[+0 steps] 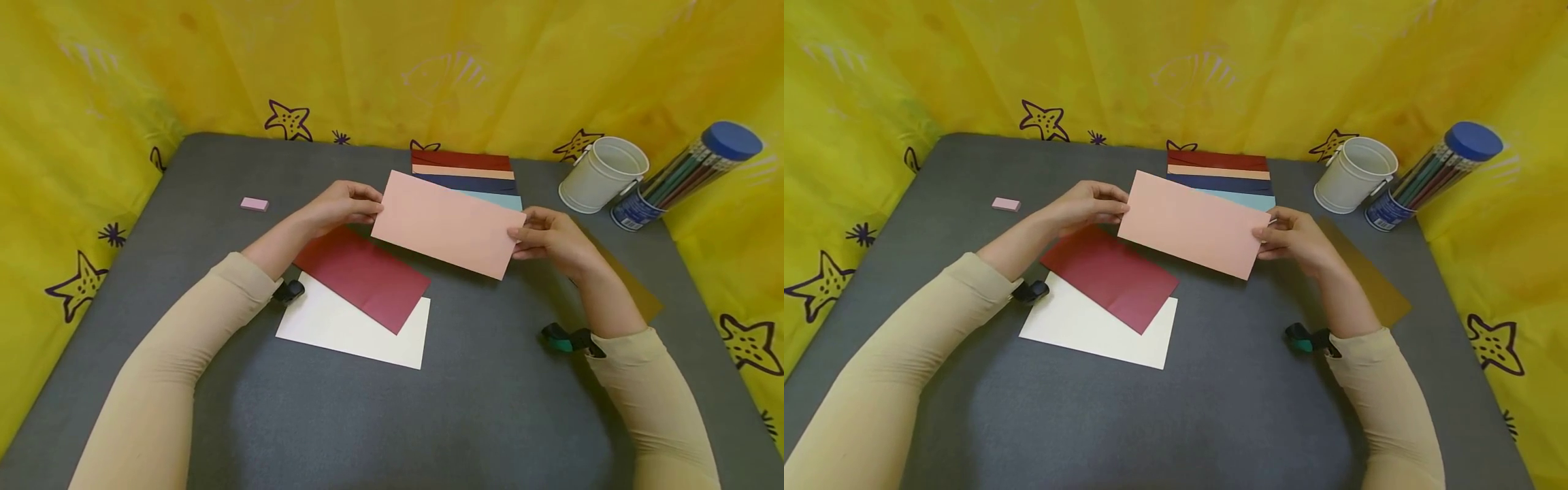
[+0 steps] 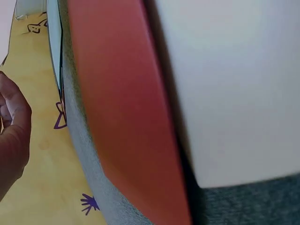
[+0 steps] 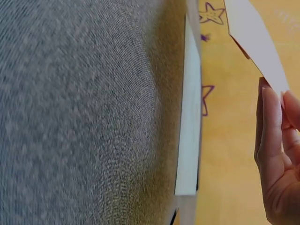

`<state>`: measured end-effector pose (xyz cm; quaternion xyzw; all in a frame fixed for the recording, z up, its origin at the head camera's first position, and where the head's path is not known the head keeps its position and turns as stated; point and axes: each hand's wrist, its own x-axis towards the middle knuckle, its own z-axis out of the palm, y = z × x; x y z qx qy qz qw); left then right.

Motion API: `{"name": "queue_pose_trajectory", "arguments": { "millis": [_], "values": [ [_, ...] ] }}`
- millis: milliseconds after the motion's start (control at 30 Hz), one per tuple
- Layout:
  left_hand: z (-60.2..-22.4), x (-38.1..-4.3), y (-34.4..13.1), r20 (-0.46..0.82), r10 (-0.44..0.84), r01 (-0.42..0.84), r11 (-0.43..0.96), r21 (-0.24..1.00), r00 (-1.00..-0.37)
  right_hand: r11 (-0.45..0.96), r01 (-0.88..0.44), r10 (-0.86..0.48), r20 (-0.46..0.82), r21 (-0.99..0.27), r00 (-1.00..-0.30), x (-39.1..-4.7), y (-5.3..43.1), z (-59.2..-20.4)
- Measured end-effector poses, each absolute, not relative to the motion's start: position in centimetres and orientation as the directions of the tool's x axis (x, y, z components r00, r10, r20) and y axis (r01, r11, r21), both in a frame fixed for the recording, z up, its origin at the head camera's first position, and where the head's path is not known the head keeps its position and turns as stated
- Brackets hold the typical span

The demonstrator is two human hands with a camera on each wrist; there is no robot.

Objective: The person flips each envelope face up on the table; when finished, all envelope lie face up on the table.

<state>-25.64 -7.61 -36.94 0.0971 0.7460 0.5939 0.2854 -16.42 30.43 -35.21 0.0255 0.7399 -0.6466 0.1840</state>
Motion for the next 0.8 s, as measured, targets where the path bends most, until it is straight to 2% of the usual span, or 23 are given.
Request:
{"name": "queue_pose_trajectory", "arguments": {
  "millis": [200,433,667,800],
  "values": [
    [-36.9,-25.4,-6.8,-0.297,0.465,-0.180,0.278,0.943,-0.834,0.074,0.302,-0.142,-0.310,-0.950,-0.940,-16.4,31.3,-35.0],
    [-36.6,-25.0,-5.5,-0.263,0.441,-0.191,0.201,0.961,-0.858,-0.058,0.318,-0.083,-0.313,-0.946,-0.946,-16.3,32.3,-34.9],
    [-35.9,-24.8,-4.0,-0.217,0.393,-0.185,0.119,0.976,-0.894,-0.383,0.231,-0.189,-0.168,-0.894,-0.967,-16.0,33.7,-34.9],
    [-36.0,-24.5,-3.5,-0.204,0.400,-0.197,0.057,0.979,-0.894,-0.498,0.200,-0.206,-0.109,-0.844,-0.973,-15.8,34.2,-34.7]
  ]
}}
